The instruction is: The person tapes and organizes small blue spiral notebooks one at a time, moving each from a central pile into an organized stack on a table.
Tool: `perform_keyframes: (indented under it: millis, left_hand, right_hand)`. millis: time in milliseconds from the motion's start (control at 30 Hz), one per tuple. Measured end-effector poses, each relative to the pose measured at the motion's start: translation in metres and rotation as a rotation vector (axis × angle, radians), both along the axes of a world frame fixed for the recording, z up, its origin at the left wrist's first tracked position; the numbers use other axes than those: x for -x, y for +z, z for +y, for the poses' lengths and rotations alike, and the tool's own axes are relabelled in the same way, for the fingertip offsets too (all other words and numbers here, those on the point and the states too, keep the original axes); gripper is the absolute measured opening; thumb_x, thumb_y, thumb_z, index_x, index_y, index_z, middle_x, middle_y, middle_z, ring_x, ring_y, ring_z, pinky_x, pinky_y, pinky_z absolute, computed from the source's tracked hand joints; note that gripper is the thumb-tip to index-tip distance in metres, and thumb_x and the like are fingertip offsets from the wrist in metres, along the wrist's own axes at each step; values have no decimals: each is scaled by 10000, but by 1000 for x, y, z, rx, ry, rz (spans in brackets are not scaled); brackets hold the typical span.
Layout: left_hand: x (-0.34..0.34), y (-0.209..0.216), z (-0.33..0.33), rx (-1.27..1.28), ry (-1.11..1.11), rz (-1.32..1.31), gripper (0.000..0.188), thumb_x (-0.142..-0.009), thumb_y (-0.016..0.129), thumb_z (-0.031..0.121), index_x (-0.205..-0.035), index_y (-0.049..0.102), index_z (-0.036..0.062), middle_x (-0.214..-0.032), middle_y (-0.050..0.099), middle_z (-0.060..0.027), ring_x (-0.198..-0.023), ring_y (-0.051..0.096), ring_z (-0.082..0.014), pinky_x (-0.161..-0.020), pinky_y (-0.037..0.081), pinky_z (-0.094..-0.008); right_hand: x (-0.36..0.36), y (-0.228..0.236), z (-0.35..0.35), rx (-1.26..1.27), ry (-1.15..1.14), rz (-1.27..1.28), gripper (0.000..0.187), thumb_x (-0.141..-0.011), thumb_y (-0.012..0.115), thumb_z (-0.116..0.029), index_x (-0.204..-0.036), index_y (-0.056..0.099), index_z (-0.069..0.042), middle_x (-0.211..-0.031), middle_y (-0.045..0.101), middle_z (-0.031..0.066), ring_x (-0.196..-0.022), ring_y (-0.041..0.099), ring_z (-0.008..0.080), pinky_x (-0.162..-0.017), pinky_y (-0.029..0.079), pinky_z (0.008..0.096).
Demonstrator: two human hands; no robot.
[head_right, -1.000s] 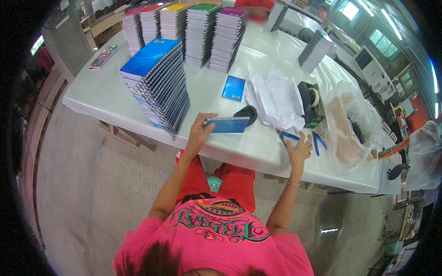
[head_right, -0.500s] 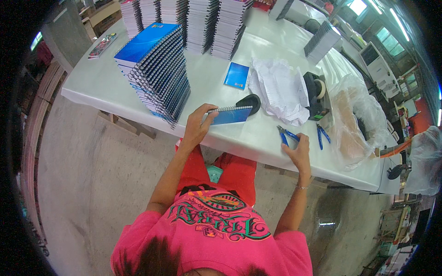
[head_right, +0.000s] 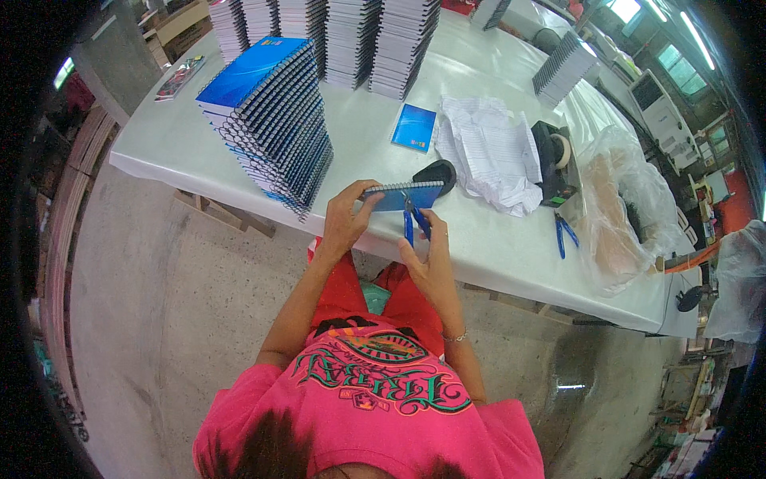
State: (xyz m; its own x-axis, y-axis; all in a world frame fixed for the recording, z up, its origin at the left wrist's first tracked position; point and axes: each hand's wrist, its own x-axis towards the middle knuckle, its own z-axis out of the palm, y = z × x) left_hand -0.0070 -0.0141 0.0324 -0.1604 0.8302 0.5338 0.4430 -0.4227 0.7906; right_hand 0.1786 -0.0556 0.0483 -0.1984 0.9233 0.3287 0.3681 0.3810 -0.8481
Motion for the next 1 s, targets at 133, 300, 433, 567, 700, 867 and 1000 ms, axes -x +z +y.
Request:
perform_keyframes:
  millis: [133, 300, 433, 567, 700, 867, 1000]
  left_hand:
    - [-1, 1, -2, 80, -44, -40, 165, -865, 656, 76, -1009, 663, -3, -952, 695, -151, -835, 683, -274, -742, 524, -342]
    - [-4, 4, -3, 8, -38, -73, 178, -857, 658, 73, -1017, 665, -3, -971, 698, -150, -838, 689, -265, -747, 530, -337]
    - [-2, 3, -2, 34, -86, -105, 194, -846, 658, 58, -1032, 671, 3, -978, 702, -150, -845, 696, -267, -765, 535, -330]
    - [-1, 2, -5, 128, -72, -28, 209, -839, 648, 28, -1045, 676, 7, -990, 701, -158, -850, 701, -264, -774, 536, -324]
    - [-6, 4, -4, 70, -82, -130, 204, -842, 640, 15, -1044, 669, 8, -976, 704, -148, -828, 701, -242, -754, 538, -314]
    - [-9, 3, -3, 69, -103, -301, 188, -852, 638, 18, -1038, 662, 8, -955, 704, -140, -820, 698, -224, -730, 538, -303]
    - [-8, 5, -4, 89, -96, -246, 176, -871, 635, 54, -1039, 663, 9, -921, 703, -137, -812, 700, -233, -730, 537, -312]
  right_hand:
    - [10, -2, 2, -96, -4, -66, 608, -842, 695, -138, -1357, 412, 16, -1168, 512, 173, -1041, 506, 279, -936, 418, 370]
    - [15, 2, -3, -76, -21, -125, 608, -826, 700, -92, -1361, 427, 6, -1223, 502, 147, -1112, 520, 251, -944, 434, 344]
    - [18, 1, -4, -88, -22, -162, 613, -806, 712, -96, -1350, 447, -1, -1190, 514, 153, -1107, 532, 264, -917, 453, 345]
    - [22, 3, -6, -86, -42, -123, 635, -762, 753, -173, -1315, 483, -17, -1144, 548, 198, -1047, 548, 350, -909, 449, 418]
    - [24, 5, -8, -96, -55, -141, 639, -753, 760, -173, -1312, 492, -21, -1149, 549, 192, -1064, 548, 349, -921, 447, 425]
    - [24, 6, -9, -93, -67, -128, 637, -747, 762, -159, -1308, 496, -18, -1144, 553, 190, -1064, 550, 346, -925, 446, 429]
    - [23, 8, -8, -103, -72, -113, 638, -739, 766, -151, -1302, 501, -11, -1136, 559, 188, -1063, 553, 344, -926, 445, 424]
